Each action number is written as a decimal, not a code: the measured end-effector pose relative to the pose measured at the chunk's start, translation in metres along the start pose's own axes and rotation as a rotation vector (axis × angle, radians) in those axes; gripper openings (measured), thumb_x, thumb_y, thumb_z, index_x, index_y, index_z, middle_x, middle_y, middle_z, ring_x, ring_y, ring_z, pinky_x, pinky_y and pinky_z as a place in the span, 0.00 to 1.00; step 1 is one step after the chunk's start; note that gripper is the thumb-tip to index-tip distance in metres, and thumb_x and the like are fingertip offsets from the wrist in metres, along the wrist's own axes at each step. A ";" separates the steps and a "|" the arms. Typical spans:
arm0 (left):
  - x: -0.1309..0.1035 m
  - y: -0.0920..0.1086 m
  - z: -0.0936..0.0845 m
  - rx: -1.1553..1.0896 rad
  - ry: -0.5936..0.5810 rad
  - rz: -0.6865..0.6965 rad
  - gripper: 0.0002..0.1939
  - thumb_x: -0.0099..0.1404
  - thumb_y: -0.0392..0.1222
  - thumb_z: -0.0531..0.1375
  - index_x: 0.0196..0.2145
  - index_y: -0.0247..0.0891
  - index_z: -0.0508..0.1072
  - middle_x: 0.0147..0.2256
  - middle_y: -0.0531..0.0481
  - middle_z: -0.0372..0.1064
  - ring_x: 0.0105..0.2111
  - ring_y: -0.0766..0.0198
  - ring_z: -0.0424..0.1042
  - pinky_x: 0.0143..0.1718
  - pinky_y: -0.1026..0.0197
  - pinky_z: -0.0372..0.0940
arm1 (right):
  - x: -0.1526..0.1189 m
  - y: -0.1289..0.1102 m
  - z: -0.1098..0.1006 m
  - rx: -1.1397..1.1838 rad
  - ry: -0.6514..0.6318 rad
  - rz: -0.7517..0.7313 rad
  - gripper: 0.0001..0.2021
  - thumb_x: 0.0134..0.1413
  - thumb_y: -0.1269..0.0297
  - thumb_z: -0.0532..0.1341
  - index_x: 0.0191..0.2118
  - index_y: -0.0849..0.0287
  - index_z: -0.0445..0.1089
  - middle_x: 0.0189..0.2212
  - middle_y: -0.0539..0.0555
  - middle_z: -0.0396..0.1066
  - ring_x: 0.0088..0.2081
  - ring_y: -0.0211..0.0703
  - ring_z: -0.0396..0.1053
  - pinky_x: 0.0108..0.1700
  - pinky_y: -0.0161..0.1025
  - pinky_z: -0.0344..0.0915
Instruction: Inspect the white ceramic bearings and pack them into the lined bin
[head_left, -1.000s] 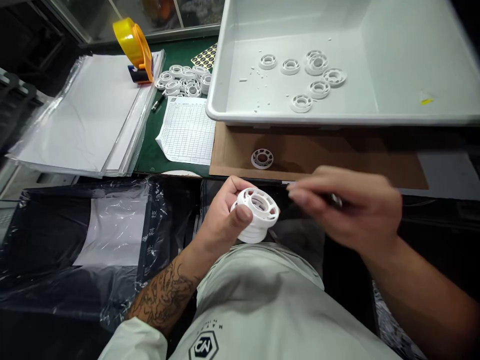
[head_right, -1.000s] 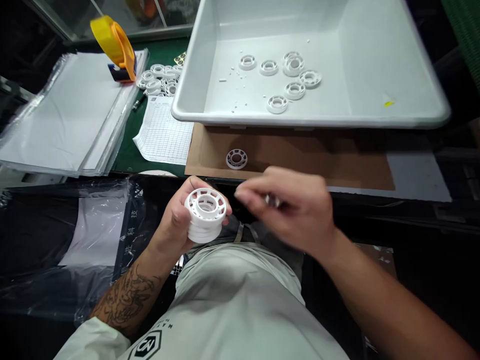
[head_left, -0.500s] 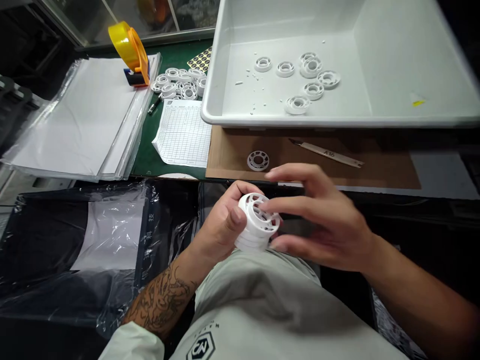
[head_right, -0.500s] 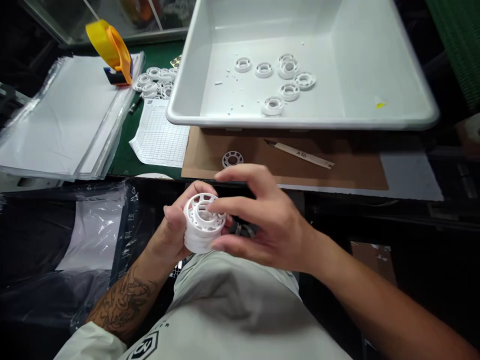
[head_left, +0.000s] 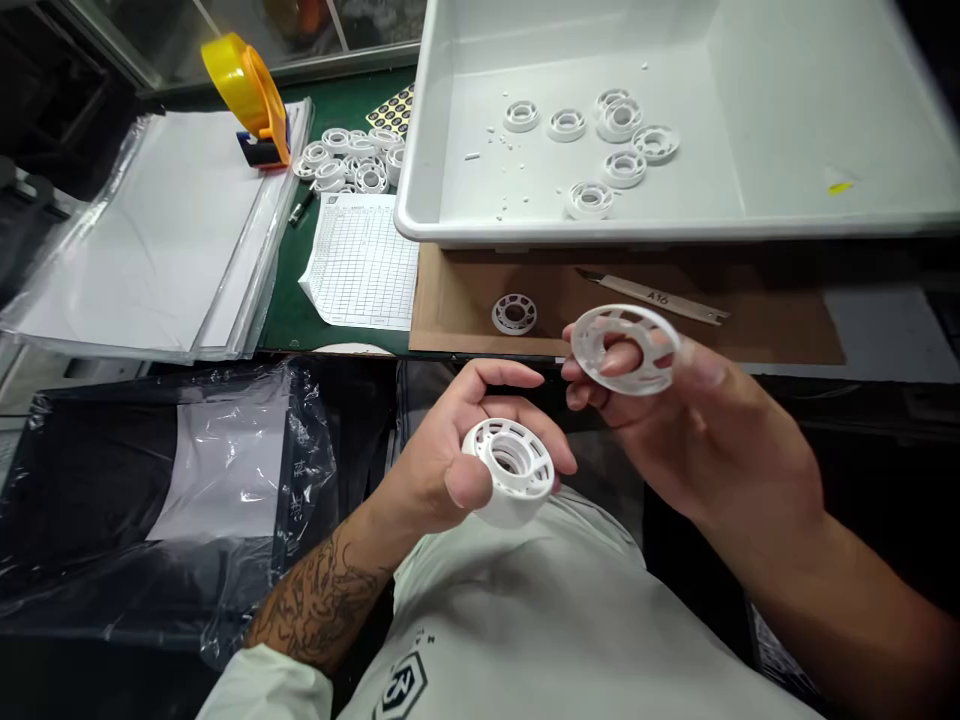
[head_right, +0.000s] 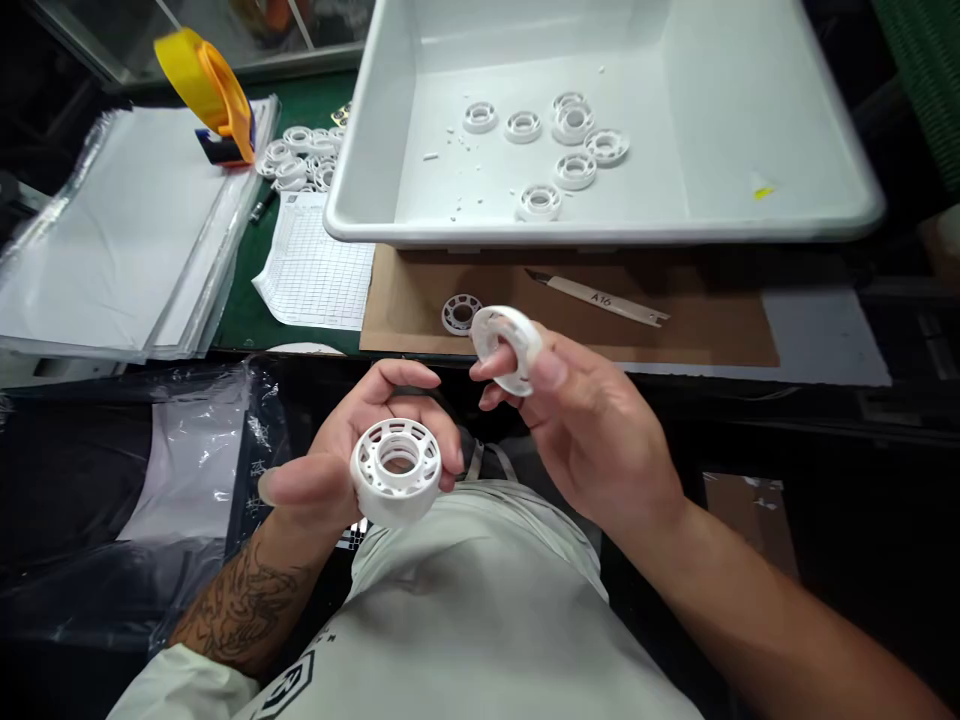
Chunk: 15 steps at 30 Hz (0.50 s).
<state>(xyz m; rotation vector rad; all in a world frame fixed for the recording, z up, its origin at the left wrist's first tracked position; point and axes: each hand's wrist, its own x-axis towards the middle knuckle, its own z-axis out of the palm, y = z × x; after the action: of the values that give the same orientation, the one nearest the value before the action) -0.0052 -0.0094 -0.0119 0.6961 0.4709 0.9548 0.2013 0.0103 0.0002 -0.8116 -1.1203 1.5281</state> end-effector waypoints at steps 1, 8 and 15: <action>-0.001 0.001 0.000 -0.002 -0.009 0.004 0.44 0.49 0.71 0.74 0.52 0.40 0.70 0.36 0.46 0.82 0.30 0.63 0.79 0.32 0.64 0.74 | -0.002 -0.002 0.002 -0.077 -0.014 -0.033 0.13 0.68 0.46 0.70 0.41 0.49 0.83 0.49 0.53 0.73 0.47 0.49 0.74 0.48 0.40 0.76; -0.007 0.005 0.000 0.036 -0.001 0.010 0.43 0.49 0.68 0.75 0.55 0.41 0.73 0.37 0.45 0.83 0.33 0.61 0.80 0.36 0.61 0.74 | -0.007 -0.007 0.007 -0.361 -0.138 -0.198 0.13 0.74 0.47 0.64 0.42 0.48 0.80 0.53 0.56 0.71 0.58 0.59 0.67 0.64 0.54 0.67; -0.009 0.008 0.000 0.106 0.026 -0.039 0.48 0.44 0.70 0.75 0.57 0.42 0.73 0.36 0.46 0.82 0.34 0.56 0.80 0.38 0.57 0.75 | -0.009 -0.016 0.010 -0.535 -0.202 -0.270 0.14 0.76 0.47 0.61 0.44 0.48 0.78 0.54 0.56 0.69 0.59 0.60 0.67 0.62 0.53 0.71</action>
<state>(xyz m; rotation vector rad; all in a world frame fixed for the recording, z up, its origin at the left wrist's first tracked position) -0.0144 -0.0141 -0.0061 0.7684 0.5593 0.9078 0.1998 -0.0006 0.0178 -0.8239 -1.7556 1.1108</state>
